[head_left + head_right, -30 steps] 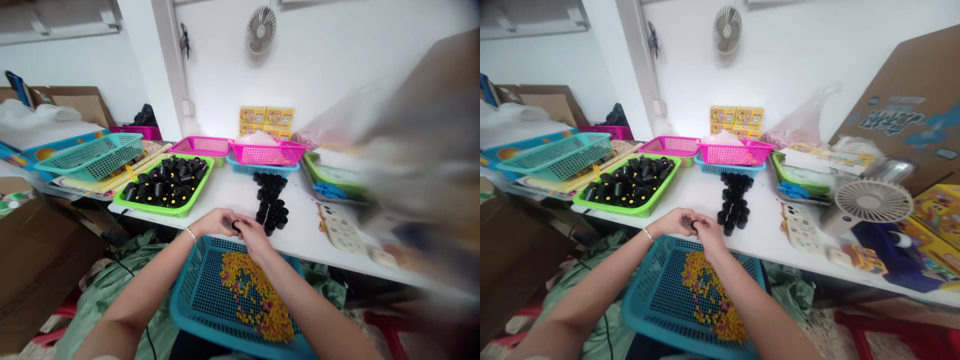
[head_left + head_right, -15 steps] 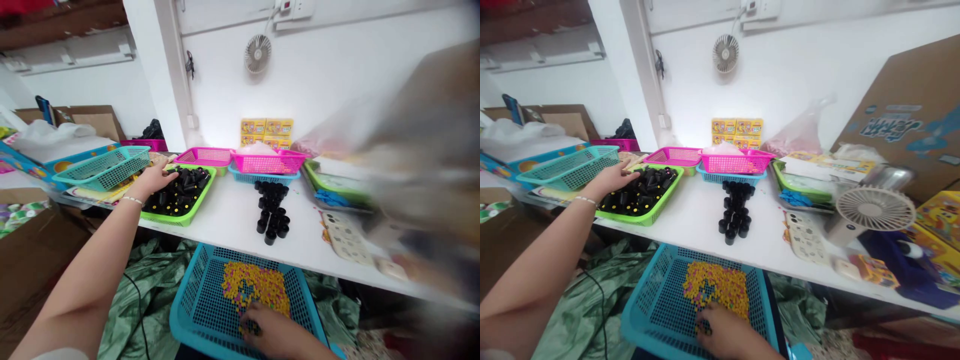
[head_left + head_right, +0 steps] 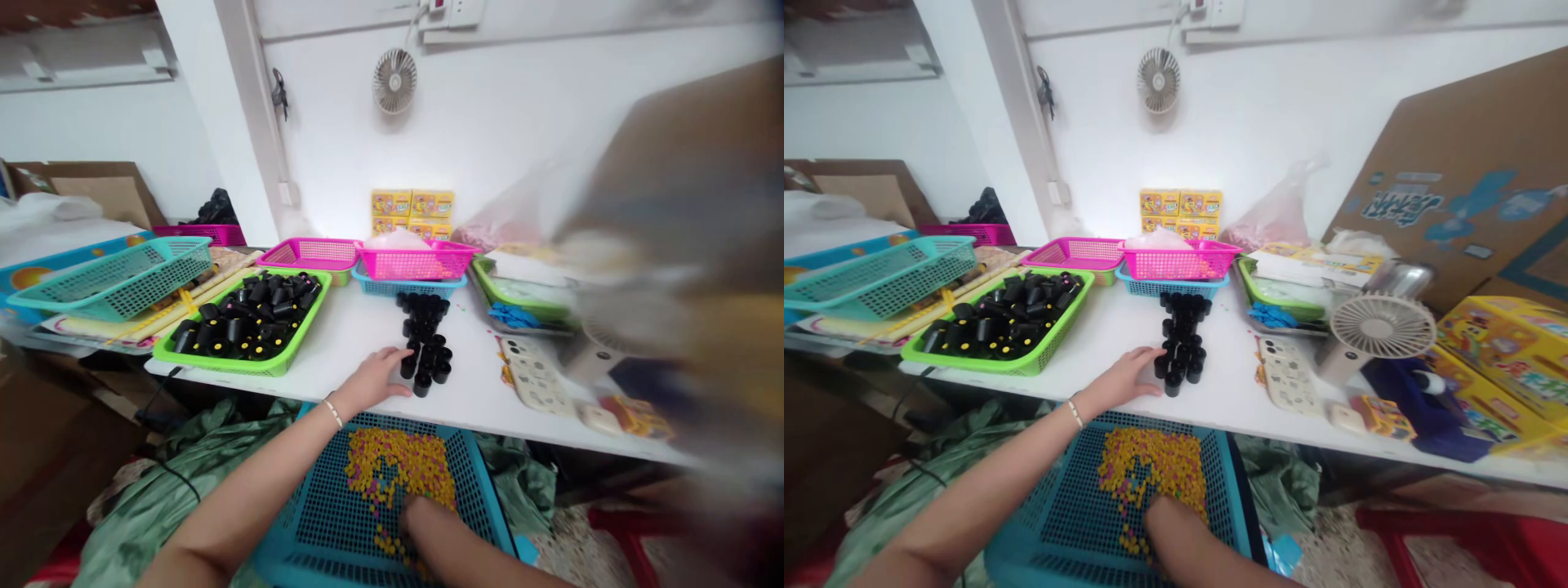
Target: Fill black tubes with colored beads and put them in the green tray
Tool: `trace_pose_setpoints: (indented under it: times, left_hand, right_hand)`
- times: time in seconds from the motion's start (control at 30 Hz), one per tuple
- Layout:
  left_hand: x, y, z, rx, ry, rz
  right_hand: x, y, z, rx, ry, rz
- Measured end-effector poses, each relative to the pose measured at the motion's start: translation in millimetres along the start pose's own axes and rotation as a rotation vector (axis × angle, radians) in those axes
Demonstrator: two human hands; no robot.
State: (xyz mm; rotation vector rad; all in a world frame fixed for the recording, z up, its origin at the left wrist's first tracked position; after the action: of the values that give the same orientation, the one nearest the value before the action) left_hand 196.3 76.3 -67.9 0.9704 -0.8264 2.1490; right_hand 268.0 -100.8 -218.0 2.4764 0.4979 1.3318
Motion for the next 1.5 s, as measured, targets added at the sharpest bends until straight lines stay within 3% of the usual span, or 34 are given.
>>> trace_pose_setpoints:
  times: [0.1,0.2,0.3,0.4,0.5,0.57,0.63,0.8,1.33,1.5]
  left_hand:
    - [-16.8,-5.5,-7.2,0.014,0.002,0.03]
    - [-8.8,-3.9,-12.4,0.05,0.032,0.025]
    - [6.2,6.3,-20.2,0.075,0.077,-0.062]
    - [19.2,21.2,-32.4,0.066,0.141,-0.14]
    - [25.4,33.1,-45.6,0.088,0.226,-0.145]
    - [25.9,37.0,-49.6,0.083,0.293,-0.129]
    - [25.0,38.3,-49.6,0.064,0.344,-0.121]
    - [24.4,38.1,-46.8,0.036,0.355,-0.116]
    - [25.7,40.8,-47.0,0.02,0.391,-0.131]
    - [28.9,42.6,-46.7,0.006,0.431,-0.145]
  right_hand:
    - [1.0,0.1,4.4,0.016,0.237,-0.02]
    - [15.1,5.7,-4.8,0.121,0.283,-0.021]
    - [45.1,14.1,-29.5,0.279,0.119,0.04]
    - [88.0,16.9,-58.8,0.39,-0.184,0.245]
    - [127.9,7.4,-79.4,0.427,-0.338,0.561]
    - [144.9,-4.9,-87.0,0.43,-0.359,0.728]
    - [152.9,-19.6,-91.2,0.426,-0.369,0.792]
    - [157.2,-40.4,-93.6,0.408,-0.406,0.787]
    - [172.0,-52.4,-91.1,0.118,-0.473,0.645]
    - [160.5,-56.0,-93.3,0.055,-0.834,0.512]
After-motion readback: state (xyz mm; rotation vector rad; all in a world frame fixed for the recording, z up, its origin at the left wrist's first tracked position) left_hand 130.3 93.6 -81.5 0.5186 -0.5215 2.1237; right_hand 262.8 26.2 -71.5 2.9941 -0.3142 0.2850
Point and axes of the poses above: each hand's wrist, its own y-axis away from the middle knuckle, its own x-axis out of the back of the hand, z = x × y, the point moved 4 cm from there along -y, towards the middle knuckle, and after that the axes turned 3 degrees about -y, right-handed, at the moved point
